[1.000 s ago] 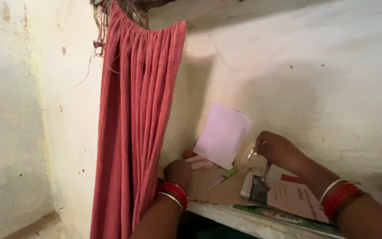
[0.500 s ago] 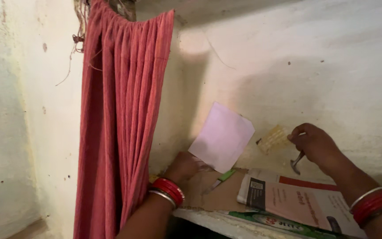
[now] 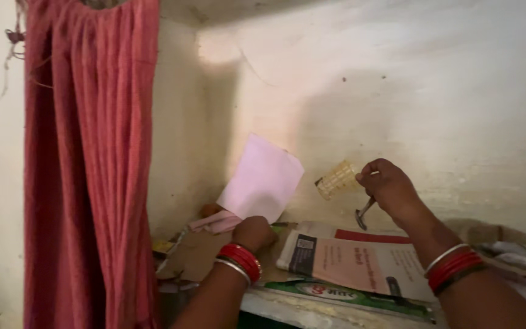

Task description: The person rearranges items on a small shelf, moving containers, papers, and a small bowl. They place a piece of paper under the bowl and adjust the position of several small jars and a metal cup. The person then picks up a small plastic bag and walks toward a desk area.

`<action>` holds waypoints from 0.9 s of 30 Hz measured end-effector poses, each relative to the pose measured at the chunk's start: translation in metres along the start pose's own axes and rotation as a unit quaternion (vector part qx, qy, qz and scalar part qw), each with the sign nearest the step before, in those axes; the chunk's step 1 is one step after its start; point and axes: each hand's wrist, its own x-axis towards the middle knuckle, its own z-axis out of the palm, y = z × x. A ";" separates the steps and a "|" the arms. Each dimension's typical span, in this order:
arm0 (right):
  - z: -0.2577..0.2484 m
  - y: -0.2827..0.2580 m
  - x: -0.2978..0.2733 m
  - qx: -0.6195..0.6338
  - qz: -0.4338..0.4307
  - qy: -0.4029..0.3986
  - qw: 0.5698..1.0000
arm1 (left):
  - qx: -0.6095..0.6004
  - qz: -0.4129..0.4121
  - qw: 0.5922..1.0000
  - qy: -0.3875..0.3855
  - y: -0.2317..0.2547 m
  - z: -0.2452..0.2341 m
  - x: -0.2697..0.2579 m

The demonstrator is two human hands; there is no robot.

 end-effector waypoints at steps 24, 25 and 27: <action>-0.236 0.037 -0.019 -0.068 -0.075 0.267 0.958 | 0.018 0.513 0.853 -0.091 0.388 0.063 0.031; -0.238 0.041 -0.018 -0.100 -0.085 0.274 0.953 | -0.005 0.489 0.868 -0.090 0.396 0.066 0.026; -0.243 0.046 -0.018 -0.160 -0.097 0.285 0.940 | -0.013 0.448 0.888 -0.097 0.398 0.072 0.012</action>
